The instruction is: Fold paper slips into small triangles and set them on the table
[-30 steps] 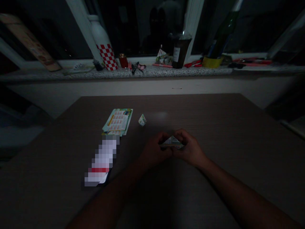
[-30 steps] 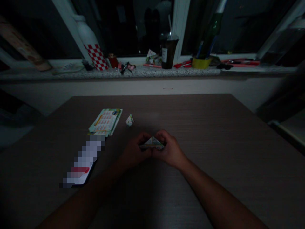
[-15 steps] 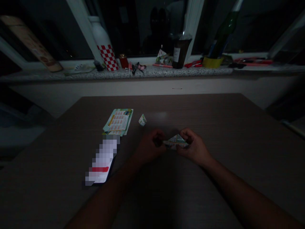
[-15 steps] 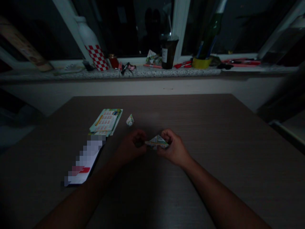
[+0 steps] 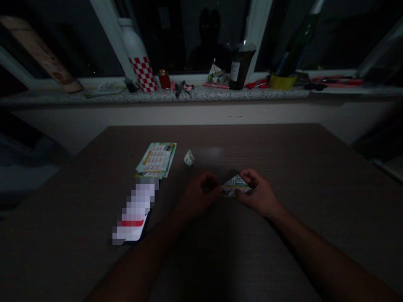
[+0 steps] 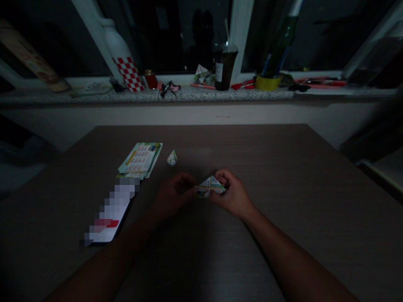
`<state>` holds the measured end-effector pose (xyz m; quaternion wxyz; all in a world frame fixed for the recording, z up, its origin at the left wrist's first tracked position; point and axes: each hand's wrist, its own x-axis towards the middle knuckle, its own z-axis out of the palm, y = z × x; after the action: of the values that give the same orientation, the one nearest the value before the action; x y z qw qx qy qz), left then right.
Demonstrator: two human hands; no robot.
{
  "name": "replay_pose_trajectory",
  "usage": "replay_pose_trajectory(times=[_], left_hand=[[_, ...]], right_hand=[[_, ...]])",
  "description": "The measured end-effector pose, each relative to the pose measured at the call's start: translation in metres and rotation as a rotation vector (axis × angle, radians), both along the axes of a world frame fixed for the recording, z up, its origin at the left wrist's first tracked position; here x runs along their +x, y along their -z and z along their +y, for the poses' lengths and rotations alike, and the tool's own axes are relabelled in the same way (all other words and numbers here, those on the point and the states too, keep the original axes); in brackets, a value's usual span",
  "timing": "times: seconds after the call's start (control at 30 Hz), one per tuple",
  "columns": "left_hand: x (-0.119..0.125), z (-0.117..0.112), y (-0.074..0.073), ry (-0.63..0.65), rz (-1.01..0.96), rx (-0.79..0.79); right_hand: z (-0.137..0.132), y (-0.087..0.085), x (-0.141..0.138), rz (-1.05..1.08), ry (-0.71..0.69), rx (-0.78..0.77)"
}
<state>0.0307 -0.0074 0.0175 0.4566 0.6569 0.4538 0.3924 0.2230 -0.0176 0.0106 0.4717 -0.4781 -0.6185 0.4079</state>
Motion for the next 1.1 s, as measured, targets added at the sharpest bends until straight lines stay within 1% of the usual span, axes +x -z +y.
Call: replay_pose_trajectory(times=[0.13, 0.23, 0.33, 0.43, 0.57, 0.83, 0.97, 1.1], left_hand=[[0.0003, -0.0001, 0.0025, -0.043, -0.073, -0.055], [-0.0015, 0.0009, 0.0021, -0.033, -0.090, -0.066], [-0.0019, 0.0010, 0.0006, -0.019, -0.055, -0.072], [-0.0011, 0.0004, -0.0006, -0.046, -0.019, -0.084], [0.0003, -0.0007, -0.0002, -0.064, -0.029, -0.118], [0.0025, 0.0003, 0.0032, -0.025, 0.000, -0.163], [0.0032, -0.0006, -0.0002, 0.016, 0.027, -0.160], [0.0037, -0.0022, -0.0029, 0.000, 0.041, -0.180]], right_hand=[[-0.0029, -0.0002, -0.0026, -0.005, -0.006, 0.012], [-0.0032, 0.0011, -0.0026, 0.043, -0.036, -0.006], [-0.0031, 0.0026, -0.0029, 0.090, -0.031, -0.025], [-0.0032, 0.0032, -0.0029, 0.112, -0.010, -0.034], [-0.0038, 0.0025, -0.0027, 0.131, -0.009, -0.036], [-0.0034, 0.0039, -0.0026, 0.084, 0.019, -0.003], [-0.0032, 0.0063, -0.0015, 0.080, 0.005, 0.006], [-0.0027, 0.0078, -0.0009, 0.094, 0.004, -0.004]])
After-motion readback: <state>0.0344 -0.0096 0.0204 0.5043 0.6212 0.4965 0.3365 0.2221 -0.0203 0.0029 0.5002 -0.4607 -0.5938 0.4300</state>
